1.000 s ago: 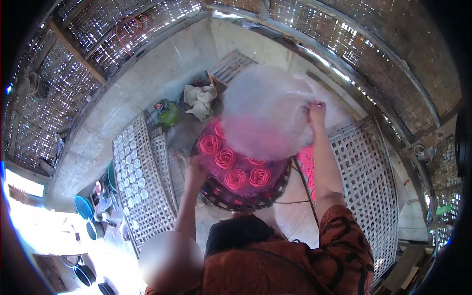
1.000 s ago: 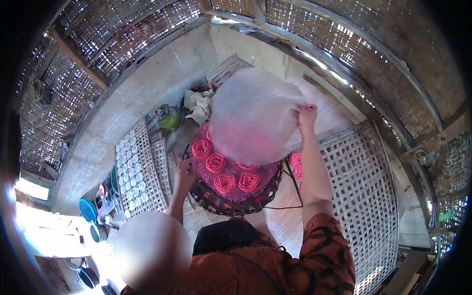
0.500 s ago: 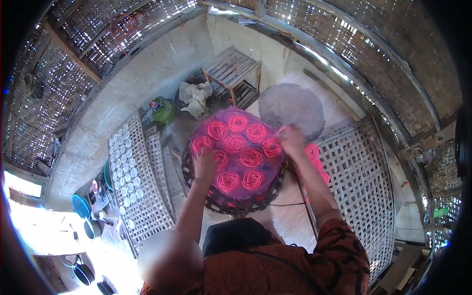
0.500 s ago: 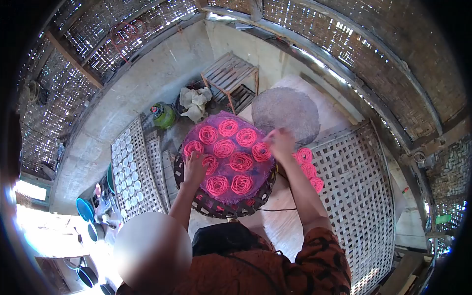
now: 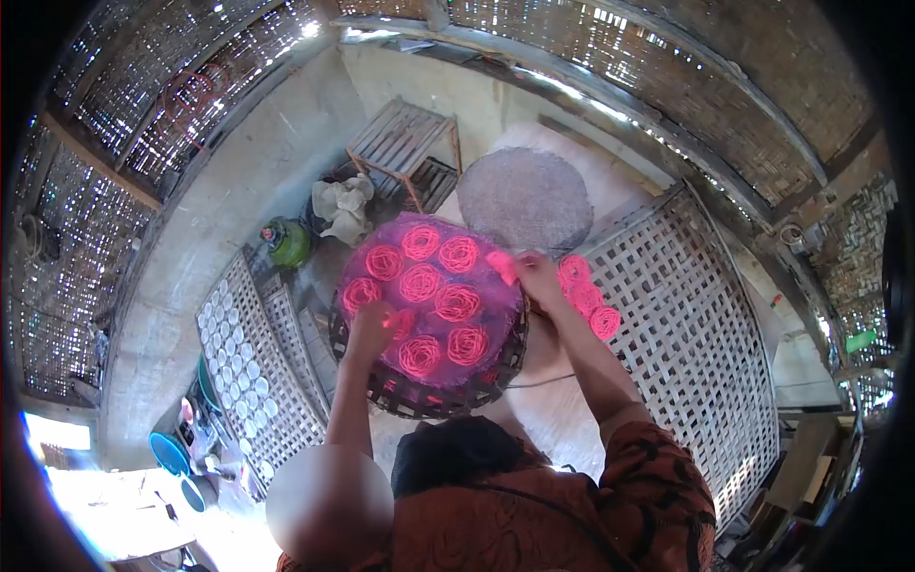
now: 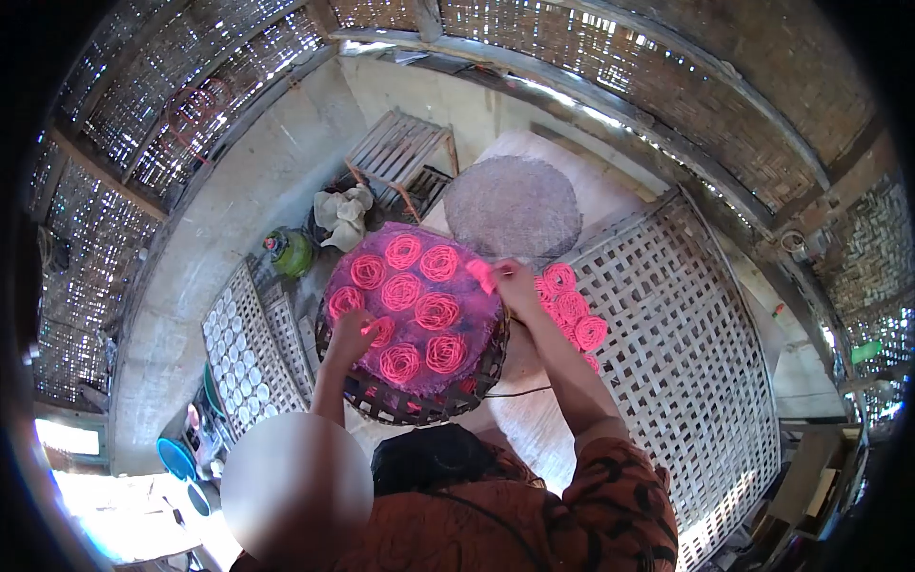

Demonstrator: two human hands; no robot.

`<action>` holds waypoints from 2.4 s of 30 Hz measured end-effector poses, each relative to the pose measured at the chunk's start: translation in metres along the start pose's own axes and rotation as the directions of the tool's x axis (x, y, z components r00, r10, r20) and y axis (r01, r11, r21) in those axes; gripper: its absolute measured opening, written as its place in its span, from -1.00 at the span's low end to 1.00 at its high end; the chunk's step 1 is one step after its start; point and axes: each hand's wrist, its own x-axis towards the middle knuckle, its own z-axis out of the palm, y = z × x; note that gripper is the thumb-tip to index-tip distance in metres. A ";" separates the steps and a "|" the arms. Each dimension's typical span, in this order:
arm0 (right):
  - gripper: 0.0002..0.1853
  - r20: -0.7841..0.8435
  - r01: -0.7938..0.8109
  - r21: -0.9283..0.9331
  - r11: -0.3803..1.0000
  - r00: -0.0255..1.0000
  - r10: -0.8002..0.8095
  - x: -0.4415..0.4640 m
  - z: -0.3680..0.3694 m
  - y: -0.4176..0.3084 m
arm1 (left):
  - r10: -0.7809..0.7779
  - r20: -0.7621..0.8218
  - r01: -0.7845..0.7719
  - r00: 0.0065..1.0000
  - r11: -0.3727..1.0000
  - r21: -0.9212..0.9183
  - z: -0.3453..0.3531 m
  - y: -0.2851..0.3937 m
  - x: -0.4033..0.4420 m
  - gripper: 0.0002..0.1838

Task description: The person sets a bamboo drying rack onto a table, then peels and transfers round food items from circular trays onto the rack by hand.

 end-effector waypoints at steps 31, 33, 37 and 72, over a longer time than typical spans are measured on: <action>-0.73 -0.336 0.000 -0.021 1.000 0.942 -0.007 -0.032 -0.196 0.117 | 0.065 -0.082 -0.036 0.995 0.949 0.313 0.084 0.107 0.132 -0.56; -0.74 -0.348 -0.036 0.019 0.999 0.937 0.040 -0.028 -0.192 0.120 | 0.034 -0.042 -0.021 0.999 0.958 0.285 0.081 0.098 0.137 -0.56; -0.71 -0.291 -0.137 -0.219 0.966 0.954 0.069 -0.029 -0.174 0.095 | -0.069 0.035 0.057 0.997 0.958 0.281 0.086 0.095 0.149 -0.59; -0.61 0.097 0.166 -0.869 0.467 0.981 -0.168 -0.098 -0.134 0.055 | 0.071 0.126 -0.086 0.989 0.990 0.115 0.057 0.090 0.060 -0.66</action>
